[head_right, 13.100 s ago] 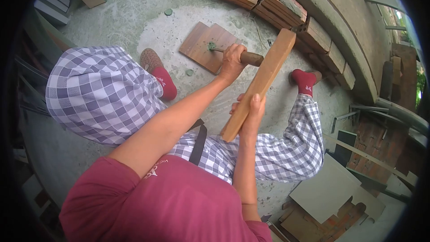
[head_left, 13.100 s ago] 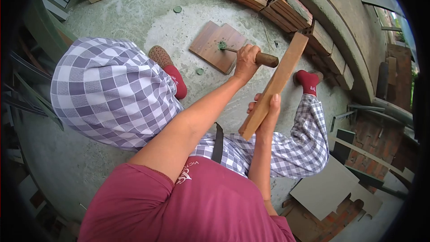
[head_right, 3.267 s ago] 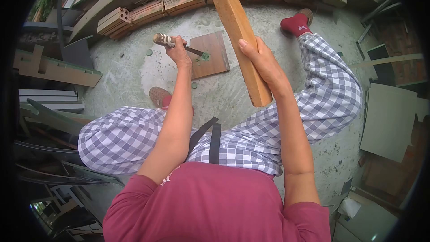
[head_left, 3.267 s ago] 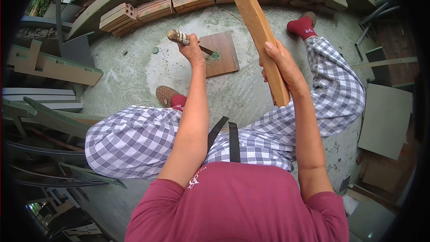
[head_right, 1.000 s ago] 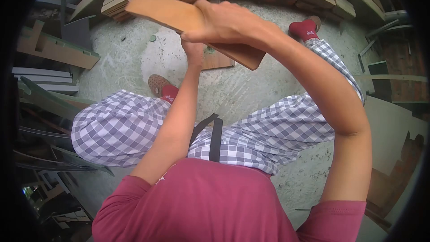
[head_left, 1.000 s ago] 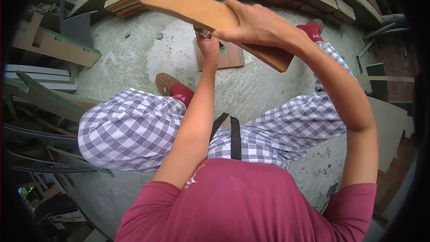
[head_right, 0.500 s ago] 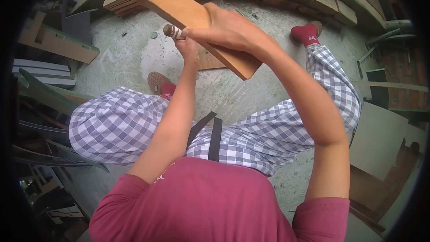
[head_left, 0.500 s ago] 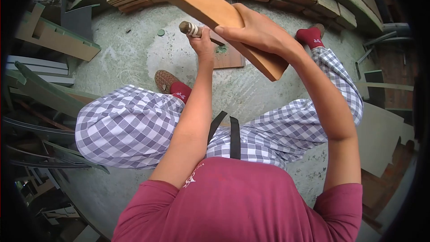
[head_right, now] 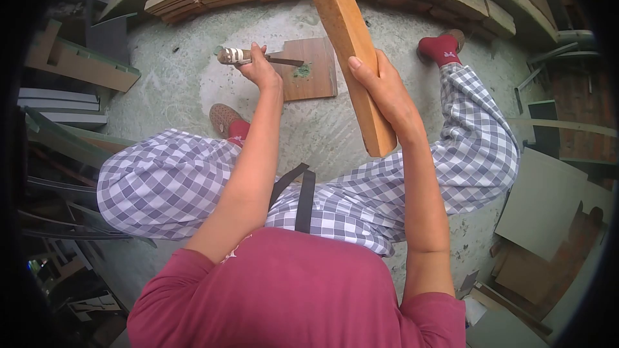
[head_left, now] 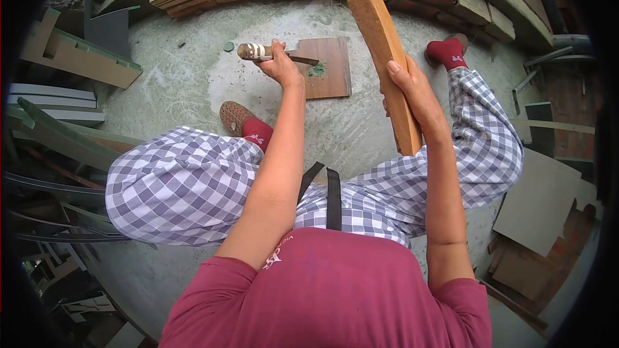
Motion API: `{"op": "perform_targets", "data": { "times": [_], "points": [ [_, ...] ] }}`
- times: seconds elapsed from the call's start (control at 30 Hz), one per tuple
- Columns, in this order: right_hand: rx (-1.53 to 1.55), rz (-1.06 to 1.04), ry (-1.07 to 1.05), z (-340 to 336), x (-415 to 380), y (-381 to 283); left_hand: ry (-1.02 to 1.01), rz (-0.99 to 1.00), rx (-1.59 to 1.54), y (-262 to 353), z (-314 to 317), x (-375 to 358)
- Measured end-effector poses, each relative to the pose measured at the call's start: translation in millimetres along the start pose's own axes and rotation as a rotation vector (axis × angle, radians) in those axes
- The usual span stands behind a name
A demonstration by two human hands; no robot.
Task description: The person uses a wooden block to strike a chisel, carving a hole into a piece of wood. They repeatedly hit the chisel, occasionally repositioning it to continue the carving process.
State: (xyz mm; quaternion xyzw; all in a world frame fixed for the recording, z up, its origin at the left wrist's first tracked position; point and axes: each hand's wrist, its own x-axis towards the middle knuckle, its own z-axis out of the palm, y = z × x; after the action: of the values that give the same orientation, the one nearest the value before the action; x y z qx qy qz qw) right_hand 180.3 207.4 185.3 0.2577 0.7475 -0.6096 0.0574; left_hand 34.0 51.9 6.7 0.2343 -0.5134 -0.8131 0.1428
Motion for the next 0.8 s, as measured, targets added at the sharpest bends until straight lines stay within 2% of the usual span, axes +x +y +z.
{"op": "perform_targets", "data": {
  "times": [0.37, 0.43, 0.5, 0.67, 0.8],
  "points": [
    [-0.113, -0.034, 0.029, -1, -6, -35, -0.075, 0.123, 0.132, -21, -3, -3],
    [-0.163, -0.111, 0.024, 1, -6, -47, -0.075, 0.170, 0.179, -17, -2, -4],
    [-0.170, -0.134, 0.019, 4, -4, -56, -0.076, 0.117, 0.086, -16, -1, -9],
    [-0.230, -0.208, -0.006, 12, -1, -80, -0.098, 0.104, 0.120, -13, -4, -11],
    [-0.242, -0.396, 0.010, 22, -1, -107, -0.086, 0.115, 0.212, -17, -4, -10]
  ]
}}
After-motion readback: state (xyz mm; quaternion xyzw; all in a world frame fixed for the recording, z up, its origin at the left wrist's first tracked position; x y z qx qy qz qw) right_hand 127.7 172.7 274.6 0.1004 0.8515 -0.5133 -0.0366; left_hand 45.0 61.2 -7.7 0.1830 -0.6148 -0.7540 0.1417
